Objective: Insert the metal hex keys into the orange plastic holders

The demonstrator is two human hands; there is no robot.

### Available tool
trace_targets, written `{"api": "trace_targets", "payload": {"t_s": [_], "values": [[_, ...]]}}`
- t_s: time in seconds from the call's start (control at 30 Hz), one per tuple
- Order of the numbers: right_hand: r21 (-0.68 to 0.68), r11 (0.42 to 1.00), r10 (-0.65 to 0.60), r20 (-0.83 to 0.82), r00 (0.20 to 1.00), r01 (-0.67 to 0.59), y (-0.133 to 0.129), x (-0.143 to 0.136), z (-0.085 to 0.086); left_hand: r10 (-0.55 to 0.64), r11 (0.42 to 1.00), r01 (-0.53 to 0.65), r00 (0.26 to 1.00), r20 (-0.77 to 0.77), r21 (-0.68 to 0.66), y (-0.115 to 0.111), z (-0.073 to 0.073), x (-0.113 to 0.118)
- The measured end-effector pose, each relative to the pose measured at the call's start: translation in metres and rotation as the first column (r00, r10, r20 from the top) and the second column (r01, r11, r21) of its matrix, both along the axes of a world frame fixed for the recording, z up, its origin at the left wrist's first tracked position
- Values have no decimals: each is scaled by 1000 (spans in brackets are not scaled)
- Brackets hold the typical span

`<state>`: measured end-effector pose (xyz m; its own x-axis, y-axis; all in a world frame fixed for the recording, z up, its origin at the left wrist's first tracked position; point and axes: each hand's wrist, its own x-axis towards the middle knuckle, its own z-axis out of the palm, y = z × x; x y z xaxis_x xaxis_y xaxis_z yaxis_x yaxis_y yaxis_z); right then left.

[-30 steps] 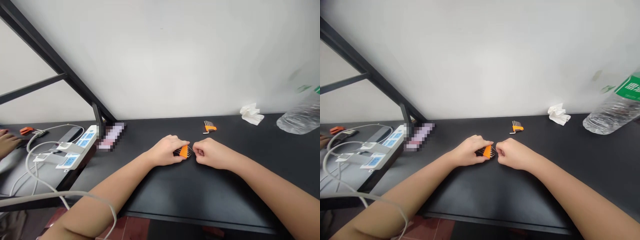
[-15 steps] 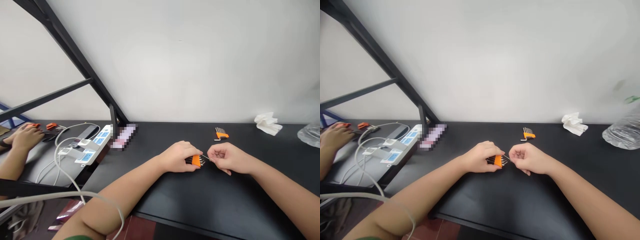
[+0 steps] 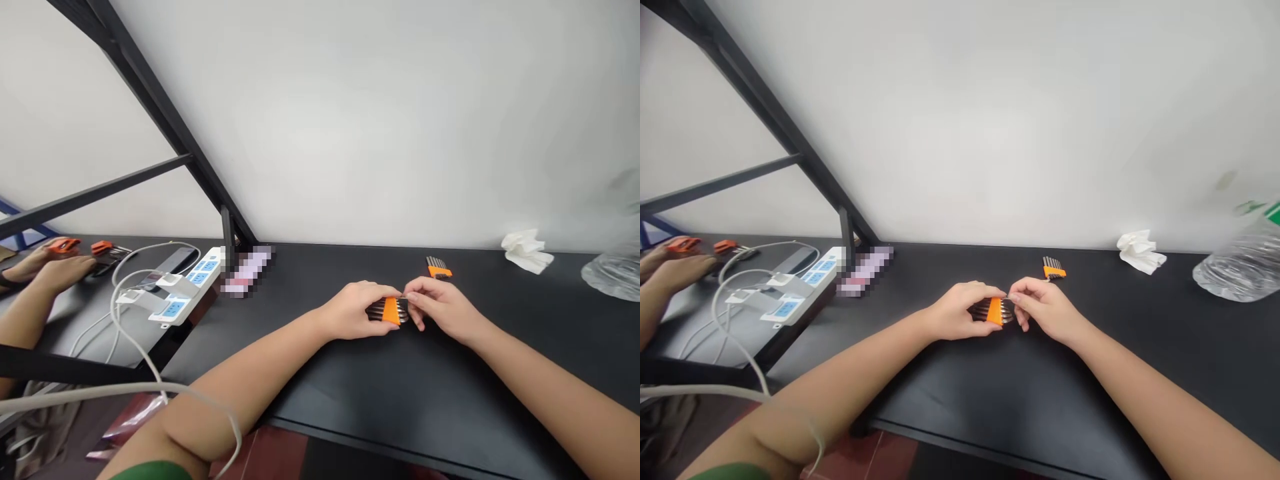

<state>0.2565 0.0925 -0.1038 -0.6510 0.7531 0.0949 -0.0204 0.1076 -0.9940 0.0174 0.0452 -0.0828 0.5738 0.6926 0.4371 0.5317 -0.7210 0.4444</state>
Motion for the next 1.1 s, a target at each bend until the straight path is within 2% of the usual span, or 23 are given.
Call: {"api": "trace_targets", "payload": {"t_s": [0.17, 0.3, 0.33, 0.4, 0.43, 0.5, 0.53, 0.6, 0.63, 0.7, 0.77, 0.87, 0.97, 1.03, 1.1], "values": [[17, 1000, -6, 45, 999, 6, -1, -10, -4, 21, 999, -20, 1000, -10, 49, -1, 2, 5], [18, 999, 34, 130, 991, -37, -2, -14, -3, 36, 995, -31, 998, -50, 97, -1, 1, 7], [40, 998, 31, 171, 985, -38, -1, -13, -2, 41, 994, -33, 996, -73, 103, 0, 1, 6], [202, 979, -47, 274, 961, -10, 3, -5, 4, 60, 992, -46, 992, -112, 120, 3, 1, 5], [339, 940, -139, 316, 938, 25, 8, 2, 8, 64, 990, -48, 990, -124, 129, 5, 1, 3], [648, 756, -389, 325, 862, 97, 22, 21, 13, 69, 989, -50, 989, -131, 142, 11, 1, -3], [721, 673, -515, 299, 803, 164, 30, 32, 14, 68, 989, -49, 989, -130, 143, 14, 1, -8], [782, 590, -664, 329, 671, 201, 47, 52, 12, 114, 987, -99, 986, -123, 123, 21, 0, -18], [786, 598, -675, 388, 627, 158, 54, 60, 10, 144, 986, -130, 980, -135, 107, 25, 0, -23], [756, 654, -620, 510, 597, 33, 63, 68, 3, 229, 973, -221, 961, -154, 66, 31, -1, -32], [731, 679, -572, 584, 577, -66, 64, 65, -1, 286, 958, -286, 942, -175, 25, 36, -2, -37], [731, 660, -556, 632, 539, -176, 55, 50, -2, 291, 955, -295, 933, -211, 10, 41, -3, -41], [740, 605, -559, 658, 505, -294, 39, 33, 4, 248, 968, -252, 941, -232, 12, 45, -5, -45], [739, 575, -543, 666, 511, -352, 25, 23, 8, 254, 965, -262, 938, -236, -5, 47, -8, -48], [718, 573, -497, 688, 529, -396, 10, 14, 12, 283, 955, -295, 928, -241, -17, 49, -11, -50]]}}
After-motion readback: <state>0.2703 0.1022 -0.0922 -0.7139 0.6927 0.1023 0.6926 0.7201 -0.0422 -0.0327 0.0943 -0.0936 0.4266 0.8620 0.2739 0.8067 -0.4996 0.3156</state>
